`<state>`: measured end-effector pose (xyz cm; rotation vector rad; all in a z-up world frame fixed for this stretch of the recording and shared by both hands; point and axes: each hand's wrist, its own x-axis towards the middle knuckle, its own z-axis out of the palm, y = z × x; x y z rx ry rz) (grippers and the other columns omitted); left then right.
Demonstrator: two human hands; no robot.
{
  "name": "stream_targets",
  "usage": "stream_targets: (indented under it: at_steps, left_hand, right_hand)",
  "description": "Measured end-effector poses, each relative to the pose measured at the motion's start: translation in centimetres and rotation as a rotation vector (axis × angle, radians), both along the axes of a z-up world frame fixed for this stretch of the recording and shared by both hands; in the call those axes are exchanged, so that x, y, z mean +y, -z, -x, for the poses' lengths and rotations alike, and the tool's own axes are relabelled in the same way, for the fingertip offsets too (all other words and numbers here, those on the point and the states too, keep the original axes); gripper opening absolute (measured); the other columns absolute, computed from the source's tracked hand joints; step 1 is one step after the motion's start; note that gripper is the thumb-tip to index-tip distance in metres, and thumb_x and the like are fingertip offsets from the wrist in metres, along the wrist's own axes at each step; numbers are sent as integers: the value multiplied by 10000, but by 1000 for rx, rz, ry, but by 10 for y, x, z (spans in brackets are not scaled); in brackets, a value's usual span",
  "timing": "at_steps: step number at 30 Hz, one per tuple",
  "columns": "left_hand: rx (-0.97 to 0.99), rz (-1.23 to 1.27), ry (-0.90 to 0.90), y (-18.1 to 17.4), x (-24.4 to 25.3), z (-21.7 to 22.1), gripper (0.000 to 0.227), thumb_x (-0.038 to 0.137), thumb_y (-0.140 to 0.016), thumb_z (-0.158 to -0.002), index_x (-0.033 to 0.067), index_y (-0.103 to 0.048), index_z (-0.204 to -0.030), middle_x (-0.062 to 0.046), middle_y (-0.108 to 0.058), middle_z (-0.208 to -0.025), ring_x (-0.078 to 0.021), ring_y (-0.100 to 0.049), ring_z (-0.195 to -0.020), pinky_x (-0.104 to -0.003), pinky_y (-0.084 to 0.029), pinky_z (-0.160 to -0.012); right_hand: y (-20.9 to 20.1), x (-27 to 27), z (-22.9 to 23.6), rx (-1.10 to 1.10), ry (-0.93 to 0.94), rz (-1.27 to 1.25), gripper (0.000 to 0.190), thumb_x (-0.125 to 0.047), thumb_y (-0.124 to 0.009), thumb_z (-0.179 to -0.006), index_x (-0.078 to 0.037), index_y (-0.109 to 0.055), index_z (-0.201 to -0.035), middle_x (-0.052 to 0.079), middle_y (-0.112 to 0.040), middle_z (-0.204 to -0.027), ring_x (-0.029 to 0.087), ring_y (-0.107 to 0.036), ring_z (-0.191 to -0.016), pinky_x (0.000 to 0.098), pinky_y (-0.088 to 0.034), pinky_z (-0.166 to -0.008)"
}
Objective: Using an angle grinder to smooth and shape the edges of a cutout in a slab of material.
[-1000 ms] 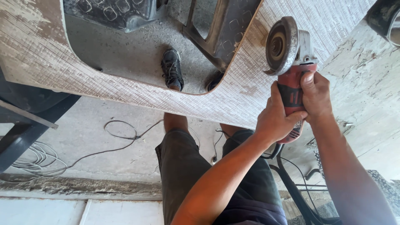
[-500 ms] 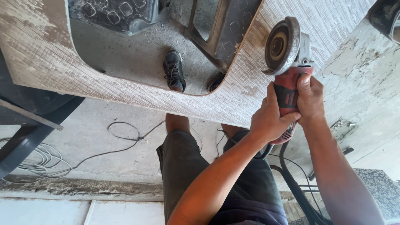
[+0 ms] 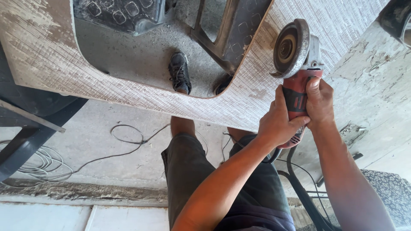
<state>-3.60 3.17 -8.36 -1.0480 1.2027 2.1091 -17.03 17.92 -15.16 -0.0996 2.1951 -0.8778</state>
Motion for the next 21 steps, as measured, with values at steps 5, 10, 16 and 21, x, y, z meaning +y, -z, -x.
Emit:
stream_targets:
  at_steps: [5, 10, 16, 21]
  left_hand:
    - [-4, -9, -17, -2, -1, 1, 1053, 416, -640, -796, 169, -22, -1612, -216, -485, -1406, -475, -590, -1228, -605, -400, -1096]
    - [-16, -6, -32, -4, -1, 2, 1060, 404, -648, -789, 159, -29, -1613, -219, -492, -1402, -480, -592, -1223, -613, -396, -1098]
    - [12, -18, -33, -5, -3, 3, 1053, 426, -628, -796, 151, -18, -1609, -226, -488, -1389, -486, -594, -1214, -612, -403, -1081]
    - [14, -27, -49, -4, -1, 2, 1052, 424, -627, -794, 163, -15, -1609, -221, -487, -1380, -499, -586, -1215, -618, -390, -1084]
  right_hand:
    - [10, 10, 7, -13, 11, -5, 626, -737, -638, -1009, -130, -584, -868, 47, -516, -616, 124, -528, -585, 282, -452, -524]
    - [-2, -7, 0, -20, 36, 0, 621, -736, -657, -988, -128, -595, -879, 48, -517, -613, 123, -529, -571, 284, -454, -509]
    - [-16, -21, -4, -23, 9, -5, 629, -745, -652, -974, -120, -615, -908, 46, -531, -631, 115, -529, -593, 281, -458, -520]
    - [-10, -13, -2, -25, 9, -1, 626, -736, -647, -983, -116, -612, -912, 46, -524, -637, 112, -520, -600, 286, -454, -524]
